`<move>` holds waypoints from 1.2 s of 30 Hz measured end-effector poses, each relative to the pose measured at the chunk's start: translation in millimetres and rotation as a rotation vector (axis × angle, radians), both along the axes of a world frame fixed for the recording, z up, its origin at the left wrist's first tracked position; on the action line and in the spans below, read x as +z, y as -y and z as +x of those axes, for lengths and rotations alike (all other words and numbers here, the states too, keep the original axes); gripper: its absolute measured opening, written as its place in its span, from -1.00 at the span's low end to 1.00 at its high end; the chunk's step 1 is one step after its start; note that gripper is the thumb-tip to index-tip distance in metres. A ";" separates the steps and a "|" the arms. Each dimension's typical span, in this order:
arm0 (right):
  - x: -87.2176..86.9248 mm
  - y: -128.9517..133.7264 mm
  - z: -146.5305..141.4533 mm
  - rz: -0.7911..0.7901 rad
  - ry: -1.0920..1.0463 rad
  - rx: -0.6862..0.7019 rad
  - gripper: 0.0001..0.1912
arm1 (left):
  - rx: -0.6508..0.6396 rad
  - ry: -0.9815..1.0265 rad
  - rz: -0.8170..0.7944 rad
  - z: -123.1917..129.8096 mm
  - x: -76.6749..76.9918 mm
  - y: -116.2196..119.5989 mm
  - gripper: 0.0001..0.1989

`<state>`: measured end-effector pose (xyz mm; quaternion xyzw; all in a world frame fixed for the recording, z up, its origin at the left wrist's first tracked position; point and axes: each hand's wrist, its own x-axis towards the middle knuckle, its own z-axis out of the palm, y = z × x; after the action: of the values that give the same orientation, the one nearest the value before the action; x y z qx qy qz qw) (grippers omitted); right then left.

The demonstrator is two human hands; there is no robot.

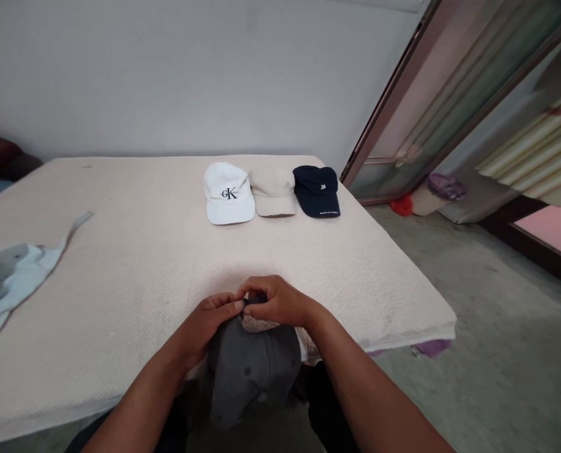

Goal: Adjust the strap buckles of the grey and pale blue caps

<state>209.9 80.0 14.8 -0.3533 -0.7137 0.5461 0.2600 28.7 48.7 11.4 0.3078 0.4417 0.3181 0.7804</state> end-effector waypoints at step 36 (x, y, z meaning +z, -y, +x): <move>-9.0 10.2 62.0 -0.699 -0.737 -0.343 -0.68 | 0.585 0.375 -0.002 1.0 11.9 -35.7 -0.64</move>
<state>271.8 69.8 5.8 -0.3152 -0.2825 0.7887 0.4459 29.7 84.4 23.3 0.1035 0.3606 0.5790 0.7239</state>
